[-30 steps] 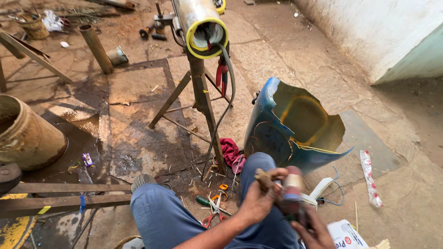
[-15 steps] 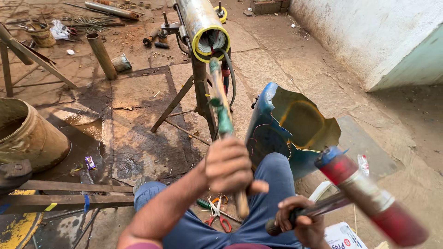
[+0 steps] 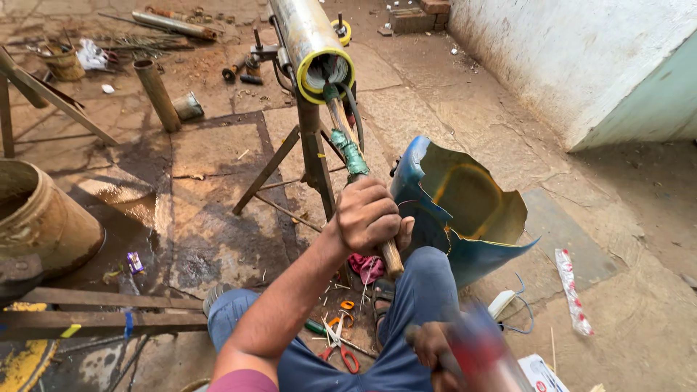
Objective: The person sits on the ground in front of a metal pump cylinder mounted on a stand and feeds a cable and wires into its open end, using pliers to push and adjust them inside. They cut a wire with scissors, then insert a wooden stick wrapped with green tape into the cylinder and hammer it in place with a mallet.
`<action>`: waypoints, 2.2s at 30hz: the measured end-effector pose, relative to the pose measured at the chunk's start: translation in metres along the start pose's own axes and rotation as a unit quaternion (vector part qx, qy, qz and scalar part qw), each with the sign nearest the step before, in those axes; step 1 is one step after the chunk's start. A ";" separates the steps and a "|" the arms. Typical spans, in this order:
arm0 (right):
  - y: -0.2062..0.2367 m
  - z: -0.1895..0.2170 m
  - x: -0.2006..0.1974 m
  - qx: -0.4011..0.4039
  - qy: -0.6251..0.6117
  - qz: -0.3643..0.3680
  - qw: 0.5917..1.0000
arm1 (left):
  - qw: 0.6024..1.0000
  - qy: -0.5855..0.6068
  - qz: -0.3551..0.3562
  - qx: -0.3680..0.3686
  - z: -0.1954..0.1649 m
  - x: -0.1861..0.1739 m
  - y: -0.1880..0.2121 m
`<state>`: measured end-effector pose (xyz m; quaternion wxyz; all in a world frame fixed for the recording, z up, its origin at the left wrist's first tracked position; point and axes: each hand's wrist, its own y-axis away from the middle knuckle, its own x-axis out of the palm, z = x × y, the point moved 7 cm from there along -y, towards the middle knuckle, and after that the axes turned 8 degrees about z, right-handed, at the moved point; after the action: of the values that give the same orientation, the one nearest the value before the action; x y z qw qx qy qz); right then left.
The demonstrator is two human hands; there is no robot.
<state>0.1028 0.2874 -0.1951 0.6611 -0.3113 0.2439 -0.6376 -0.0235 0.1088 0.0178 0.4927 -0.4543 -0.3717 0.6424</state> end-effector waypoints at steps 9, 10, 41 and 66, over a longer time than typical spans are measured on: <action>-0.021 0.005 0.021 -0.054 0.123 0.029 0.990 | 1.000 -0.027 0.001 0.002 0.001 -0.001 -0.001; -0.015 0.017 0.017 -0.071 0.123 0.025 0.989 | 1.000 -0.019 -0.008 -0.008 0.002 -0.001 -0.001; -0.009 0.007 0.021 -0.102 0.284 0.110 0.947 | 0.983 -0.032 0.164 0.074 0.008 -0.029 -0.013; -0.027 -0.023 0.019 0.001 0.267 0.090 0.959 | 0.986 0.022 0.122 0.107 0.018 -0.025 -0.013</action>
<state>0.0694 0.2664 -0.1901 0.6264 -0.1057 0.4381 -0.6360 -0.0343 0.0869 0.0404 0.4643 -0.4550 -0.2314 0.7237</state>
